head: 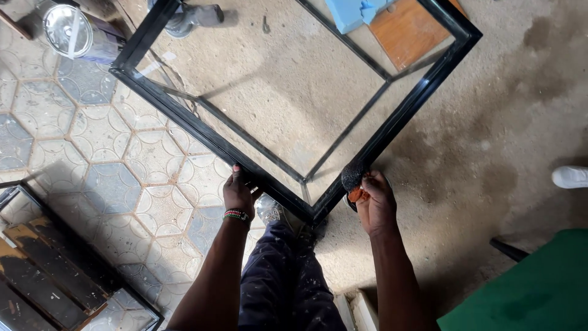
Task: Painting a metal furniture frame with black paint using a small brush
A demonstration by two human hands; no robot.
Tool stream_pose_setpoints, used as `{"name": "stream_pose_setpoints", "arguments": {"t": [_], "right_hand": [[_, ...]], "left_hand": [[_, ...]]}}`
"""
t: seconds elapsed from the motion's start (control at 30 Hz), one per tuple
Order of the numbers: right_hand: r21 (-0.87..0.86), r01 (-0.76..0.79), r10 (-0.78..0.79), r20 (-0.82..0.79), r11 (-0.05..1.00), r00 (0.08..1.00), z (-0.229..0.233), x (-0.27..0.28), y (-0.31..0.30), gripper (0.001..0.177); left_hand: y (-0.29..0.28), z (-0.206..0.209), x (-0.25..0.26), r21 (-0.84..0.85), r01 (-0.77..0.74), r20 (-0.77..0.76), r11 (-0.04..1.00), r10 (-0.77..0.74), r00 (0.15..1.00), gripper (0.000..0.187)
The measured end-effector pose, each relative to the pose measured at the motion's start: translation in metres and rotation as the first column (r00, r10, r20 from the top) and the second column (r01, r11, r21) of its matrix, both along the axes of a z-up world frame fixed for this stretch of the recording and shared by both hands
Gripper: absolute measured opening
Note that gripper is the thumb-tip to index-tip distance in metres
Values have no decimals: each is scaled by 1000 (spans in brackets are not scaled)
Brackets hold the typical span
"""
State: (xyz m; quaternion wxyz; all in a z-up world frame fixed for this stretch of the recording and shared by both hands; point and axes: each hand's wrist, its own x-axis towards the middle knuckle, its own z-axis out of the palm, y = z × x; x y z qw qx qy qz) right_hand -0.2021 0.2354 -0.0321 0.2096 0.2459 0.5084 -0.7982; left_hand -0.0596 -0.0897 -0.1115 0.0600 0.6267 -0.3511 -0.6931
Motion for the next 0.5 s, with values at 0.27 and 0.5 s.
{"name": "stream_pose_setpoints", "arguments": {"t": [0.27,0.5], "right_hand": [[-50,-34,31,-47,998,998,4,-33,34,4],[-119,-62,56,-52,991,997,8,-35,34,7]], "left_hand": [[38,45,-23,-5,-45,-8,999,45,999,56],[43,51,-29,-4,-80,-5,997,80,997,52]]}}
